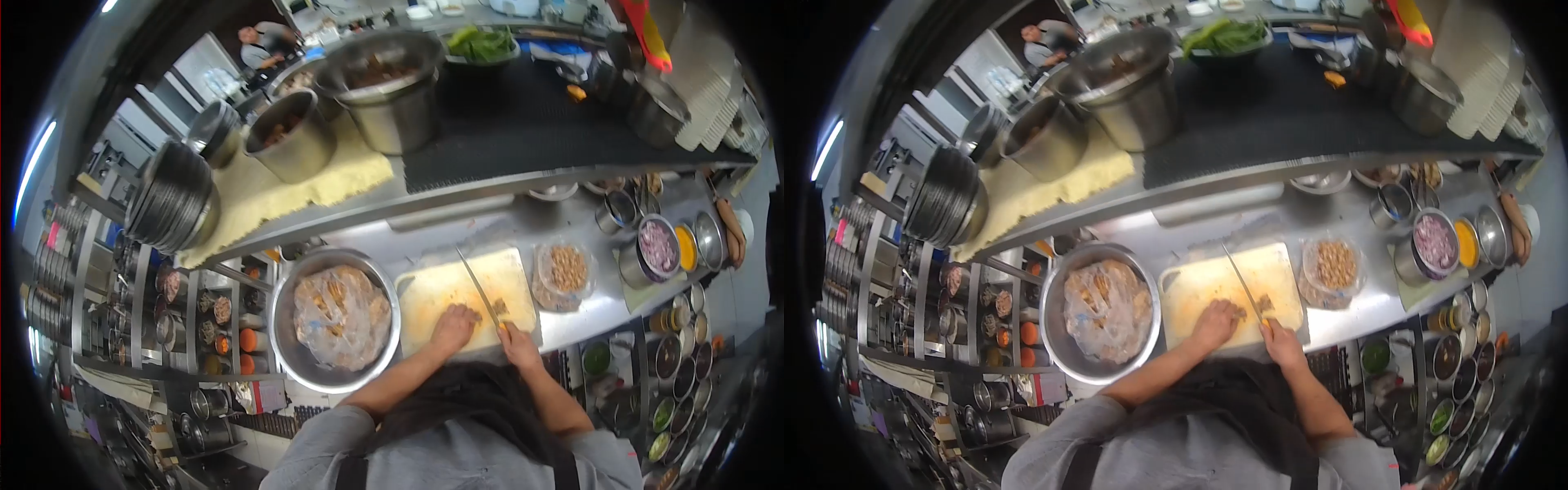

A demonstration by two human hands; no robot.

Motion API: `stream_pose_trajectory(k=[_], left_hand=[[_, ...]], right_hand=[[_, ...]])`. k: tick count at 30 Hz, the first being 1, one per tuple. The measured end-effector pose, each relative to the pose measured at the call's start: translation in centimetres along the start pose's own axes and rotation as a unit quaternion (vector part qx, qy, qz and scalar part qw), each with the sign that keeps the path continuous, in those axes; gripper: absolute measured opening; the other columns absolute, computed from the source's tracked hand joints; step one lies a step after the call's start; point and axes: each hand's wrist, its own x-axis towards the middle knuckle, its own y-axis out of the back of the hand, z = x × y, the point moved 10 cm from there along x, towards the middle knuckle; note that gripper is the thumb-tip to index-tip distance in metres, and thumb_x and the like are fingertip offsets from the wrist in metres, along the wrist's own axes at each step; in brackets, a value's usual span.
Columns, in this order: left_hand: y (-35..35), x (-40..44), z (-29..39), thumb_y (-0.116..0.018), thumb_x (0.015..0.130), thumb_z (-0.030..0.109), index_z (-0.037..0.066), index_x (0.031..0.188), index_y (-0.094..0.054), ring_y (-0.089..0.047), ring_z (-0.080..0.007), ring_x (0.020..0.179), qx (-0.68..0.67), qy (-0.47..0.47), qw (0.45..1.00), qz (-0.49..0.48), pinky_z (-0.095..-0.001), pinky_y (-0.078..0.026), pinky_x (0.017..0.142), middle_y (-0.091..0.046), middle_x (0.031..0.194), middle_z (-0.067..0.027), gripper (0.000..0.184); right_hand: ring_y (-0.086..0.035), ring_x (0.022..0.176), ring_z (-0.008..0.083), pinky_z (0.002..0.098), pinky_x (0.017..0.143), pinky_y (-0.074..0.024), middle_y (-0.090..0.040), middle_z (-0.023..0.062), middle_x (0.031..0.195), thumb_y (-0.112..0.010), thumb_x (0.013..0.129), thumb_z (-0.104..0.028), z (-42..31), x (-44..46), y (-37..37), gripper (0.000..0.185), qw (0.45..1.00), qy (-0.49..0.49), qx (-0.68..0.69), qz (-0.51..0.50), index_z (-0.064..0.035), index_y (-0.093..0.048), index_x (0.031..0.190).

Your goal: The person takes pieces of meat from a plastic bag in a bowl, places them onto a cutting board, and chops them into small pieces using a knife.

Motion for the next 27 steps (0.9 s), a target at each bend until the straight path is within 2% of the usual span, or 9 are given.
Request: stream_pose_trajectory(k=[1, 3, 4, 7, 10, 12, 15, 20, 27], left_hand=[[0.2, 0.1, 0.1, -0.062, 0.077, 0.010, 0.007, 0.092, -0.069, -0.056, -0.0282, 0.089, -0.007, -0.003, 1.000, -0.002, -0.0394, -0.047, 0.081, -0.061, 0.090, -0.0104, 0.016], [0.5, 0.1, 0.5, -0.067, 0.075, 0.012, 0.006, 0.101, -0.066, -0.056, -0.0305, 0.099, -0.031, -0.009, 0.999, -0.038, -0.0400, -0.045, 0.089, -0.062, 0.102, -0.0130, 0.027], [-0.1, -0.4, -0.2, -0.069, 0.074, 0.014, 0.003, 0.105, -0.064, -0.055, -0.0316, 0.103, -0.032, -0.014, 0.999, -0.017, -0.0412, -0.046, 0.090, -0.062, 0.105, -0.0142, 0.033], [1.3, -0.4, -0.7, -0.070, 0.075, 0.012, -0.001, 0.103, -0.060, -0.058, -0.0369, 0.096, -0.079, 0.019, 0.996, 0.019, -0.0433, -0.048, 0.085, -0.062, 0.103, -0.0195, 0.033], [0.8, 0.3, -1.7, -0.068, 0.077, 0.011, 0.000, 0.100, -0.061, -0.059, -0.0357, 0.091, -0.102, 0.052, 0.993, 0.005, -0.0433, -0.049, 0.081, -0.063, 0.096, -0.0172, 0.027], [0.2, 0.8, -2.0, -0.066, 0.078, 0.009, 0.001, 0.092, -0.063, -0.060, -0.0343, 0.088, -0.094, 0.059, 0.994, -0.021, -0.0426, -0.050, 0.077, -0.064, 0.089, -0.0150, 0.017], [-0.3, 1.1, -1.6, -0.064, 0.079, 0.007, 0.001, 0.084, -0.064, -0.059, -0.0334, 0.086, -0.094, 0.037, 0.995, -0.009, -0.0424, -0.049, 0.077, -0.064, 0.086, -0.0140, 0.008], [-0.9, 1.2, -1.6, -0.062, 0.080, 0.007, 0.001, 0.082, -0.064, -0.058, -0.0324, 0.085, -0.077, 0.013, 0.997, -0.004, -0.0411, -0.049, 0.077, -0.063, 0.085, -0.0145, 0.006], [0.5, 0.6, -0.6, -0.067, 0.077, 0.007, 0.001, 0.082, -0.063, -0.057, -0.0332, 0.085, -0.102, 0.014, 0.995, 0.017, -0.0410, -0.048, 0.077, -0.062, 0.087, -0.0140, 0.009]], right_hand=[[-0.062, 0.086, 0.0474, 0.0554, 0.075, -0.0482, -0.065, 0.0274, 0.084, -0.052, 0.096, -0.033, -0.1, 0.0, 0.1, 0.031, 1.000, 0.004, 0.001, 0.004, -0.0067, -0.059, 0.111], [-0.062, 0.084, 0.0472, 0.0549, 0.073, -0.0480, -0.064, 0.0277, 0.081, -0.054, 0.096, -0.032, -0.6, 0.2, 0.3, 0.030, 1.000, 0.017, 0.003, 0.012, -0.0062, -0.060, 0.110], [-0.062, 0.083, 0.0470, 0.0544, 0.072, -0.0480, -0.064, 0.0279, 0.080, -0.054, 0.096, -0.032, -0.8, 0.2, 0.5, 0.030, 0.999, 0.029, 0.004, 0.019, -0.0060, -0.060, 0.110], [-0.062, 0.082, 0.0467, 0.0531, 0.072, -0.0483, -0.064, 0.0277, 0.080, -0.055, 0.096, -0.032, -1.9, -0.4, 1.3, 0.032, 0.999, 0.026, 0.042, 0.014, -0.0052, -0.060, 0.113], [-0.062, 0.082, 0.0463, 0.0521, 0.072, -0.0487, -0.064, 0.0274, 0.081, -0.055, 0.096, -0.032, -2.8, -1.1, 1.5, 0.034, 0.999, 0.006, 0.038, -0.020, -0.0046, -0.059, 0.115], [-0.062, 0.082, 0.0463, 0.0521, 0.072, -0.0487, -0.064, 0.0275, 0.081, -0.055, 0.096, -0.032, -2.8, -1.4, 1.1, 0.034, 0.999, 0.016, 0.029, -0.024, -0.0045, -0.059, 0.115], [-0.062, 0.082, 0.0464, 0.0523, 0.073, -0.0487, -0.064, 0.0279, 0.082, -0.054, 0.096, -0.033, -3.0, -1.5, 0.6, 0.034, 0.999, 0.033, 0.017, -0.037, -0.0047, -0.059, 0.115], [-0.062, 0.081, 0.0471, 0.0538, 0.072, -0.0479, -0.064, 0.0288, 0.080, -0.053, 0.096, -0.032, -2.9, 0.4, -1.6, 0.033, 0.997, 0.019, 0.003, -0.074, -0.0048, -0.059, 0.113], [-0.061, 0.077, 0.0477, 0.0545, 0.069, -0.0474, -0.063, 0.0291, 0.077, -0.054, 0.096, -0.029, -3.1, 1.7, -1.5, 0.030, 0.998, 0.036, 0.037, -0.036, -0.0029, -0.059, 0.110]])
